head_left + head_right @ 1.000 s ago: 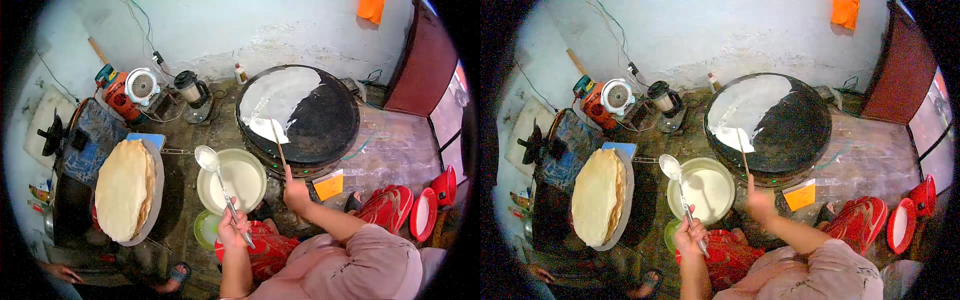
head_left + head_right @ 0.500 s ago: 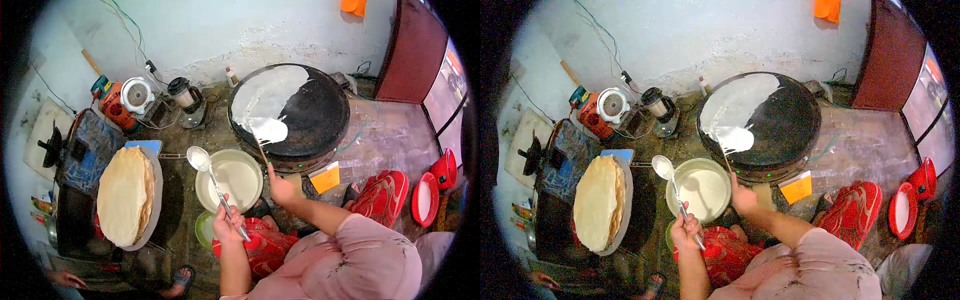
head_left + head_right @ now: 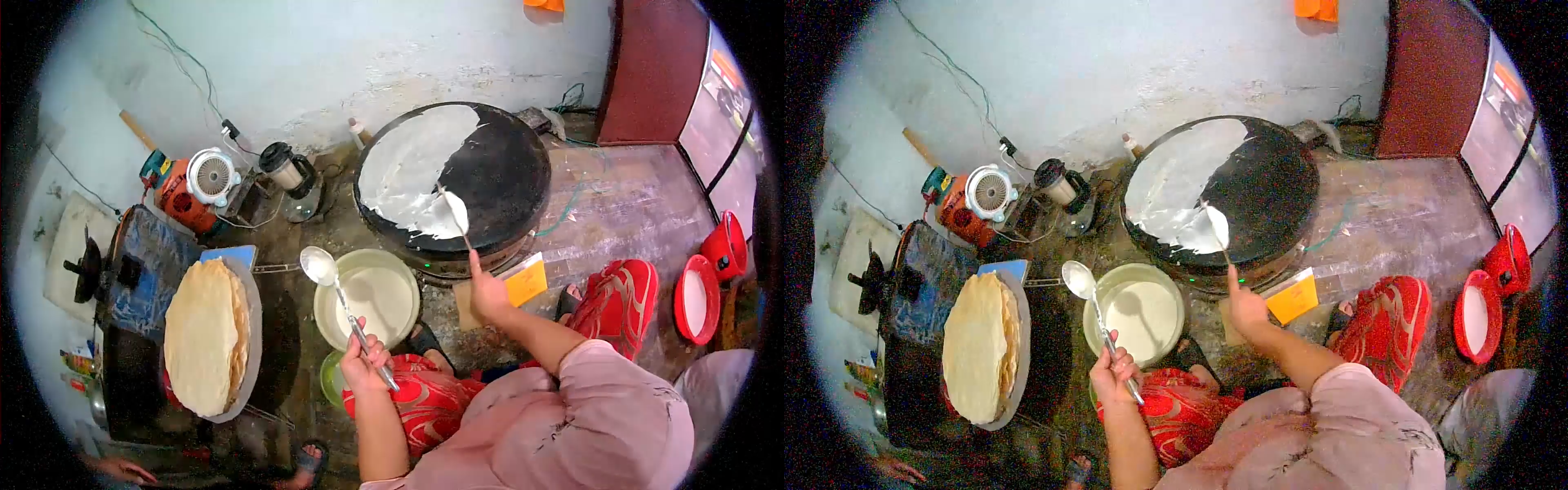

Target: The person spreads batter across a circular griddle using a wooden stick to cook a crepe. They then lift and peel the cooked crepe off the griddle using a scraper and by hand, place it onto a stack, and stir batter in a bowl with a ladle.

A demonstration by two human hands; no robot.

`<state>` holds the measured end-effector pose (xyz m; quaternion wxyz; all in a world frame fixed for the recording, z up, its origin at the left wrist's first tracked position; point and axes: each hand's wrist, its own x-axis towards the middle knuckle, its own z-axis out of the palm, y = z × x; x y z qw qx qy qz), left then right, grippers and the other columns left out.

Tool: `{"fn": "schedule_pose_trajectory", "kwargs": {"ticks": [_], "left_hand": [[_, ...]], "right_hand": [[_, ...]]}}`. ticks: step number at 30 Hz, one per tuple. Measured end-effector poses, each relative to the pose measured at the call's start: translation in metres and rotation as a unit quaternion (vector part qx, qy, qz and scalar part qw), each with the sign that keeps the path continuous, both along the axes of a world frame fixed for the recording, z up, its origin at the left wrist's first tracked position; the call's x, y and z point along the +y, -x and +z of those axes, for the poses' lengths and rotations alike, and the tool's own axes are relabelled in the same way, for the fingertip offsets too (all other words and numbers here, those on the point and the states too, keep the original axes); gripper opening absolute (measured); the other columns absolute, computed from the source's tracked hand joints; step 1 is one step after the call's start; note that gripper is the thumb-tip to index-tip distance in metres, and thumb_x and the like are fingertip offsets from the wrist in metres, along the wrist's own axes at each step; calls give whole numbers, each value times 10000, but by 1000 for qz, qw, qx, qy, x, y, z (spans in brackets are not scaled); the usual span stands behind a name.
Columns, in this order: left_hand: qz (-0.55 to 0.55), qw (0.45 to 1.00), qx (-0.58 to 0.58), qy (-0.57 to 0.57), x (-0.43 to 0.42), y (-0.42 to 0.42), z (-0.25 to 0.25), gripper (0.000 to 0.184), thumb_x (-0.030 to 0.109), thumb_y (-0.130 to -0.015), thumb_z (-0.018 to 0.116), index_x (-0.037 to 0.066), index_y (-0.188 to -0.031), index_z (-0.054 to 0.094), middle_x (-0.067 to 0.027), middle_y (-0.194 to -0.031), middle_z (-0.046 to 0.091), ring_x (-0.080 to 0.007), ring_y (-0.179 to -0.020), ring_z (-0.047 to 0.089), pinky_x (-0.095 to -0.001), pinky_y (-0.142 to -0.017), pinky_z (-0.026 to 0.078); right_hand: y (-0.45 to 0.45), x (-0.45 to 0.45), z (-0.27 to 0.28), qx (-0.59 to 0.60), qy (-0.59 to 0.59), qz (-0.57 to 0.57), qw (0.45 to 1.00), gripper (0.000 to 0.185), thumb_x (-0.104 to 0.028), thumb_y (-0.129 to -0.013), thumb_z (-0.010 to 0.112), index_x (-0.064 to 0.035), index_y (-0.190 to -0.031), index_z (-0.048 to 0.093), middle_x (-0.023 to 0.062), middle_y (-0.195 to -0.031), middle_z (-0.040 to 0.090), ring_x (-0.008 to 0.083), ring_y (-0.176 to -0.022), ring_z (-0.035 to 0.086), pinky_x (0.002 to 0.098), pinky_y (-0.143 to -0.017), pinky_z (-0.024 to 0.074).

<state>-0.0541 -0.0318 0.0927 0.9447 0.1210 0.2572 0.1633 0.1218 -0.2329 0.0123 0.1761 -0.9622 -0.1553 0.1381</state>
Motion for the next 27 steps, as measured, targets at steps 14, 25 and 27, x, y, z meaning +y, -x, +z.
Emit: {"fn": "schedule_pose_trajectory", "kwargs": {"ticks": [14, 25, 27], "left_hand": [[32, 999, 31, -6, -15, -14, 6, 324, 229, -958, 341, 39, -1186, 470, -65, -689, 483, -106, -483, 374, -213, -379, 322], [35, 997, 68, -13, -29, -34, 12, 296, 209, -949, 350, 18, -1112, 507, -10, -654, 423, -77, -447, 359, -198, -358, 333], [28, 997, 64, -23, -25, -37, 5, 319, 227, -952, 337, 9, -1117, 500, -8, -653, 422, -75, -445, 366, -198, -353, 338]], "right_hand": [[-53, -90, -17, 96, -326, -201, 919, 520, -223, -845, 513, -180, -1345, 379, 180, -826, 641, 304, -665, 617, 389, -570, 483], [-95, -154, -10, -149, -15, -76, 986, 467, -180, -806, 495, -289, -1261, 486, 133, -728, 627, 315, -634, 608, 421, -551, 475], [-103, -150, 2, -103, -142, -159, 972, 448, -192, -801, 513, -267, -1242, 506, 140, -812, 635, 316, -724, 618, 428, -608, 485]]}}
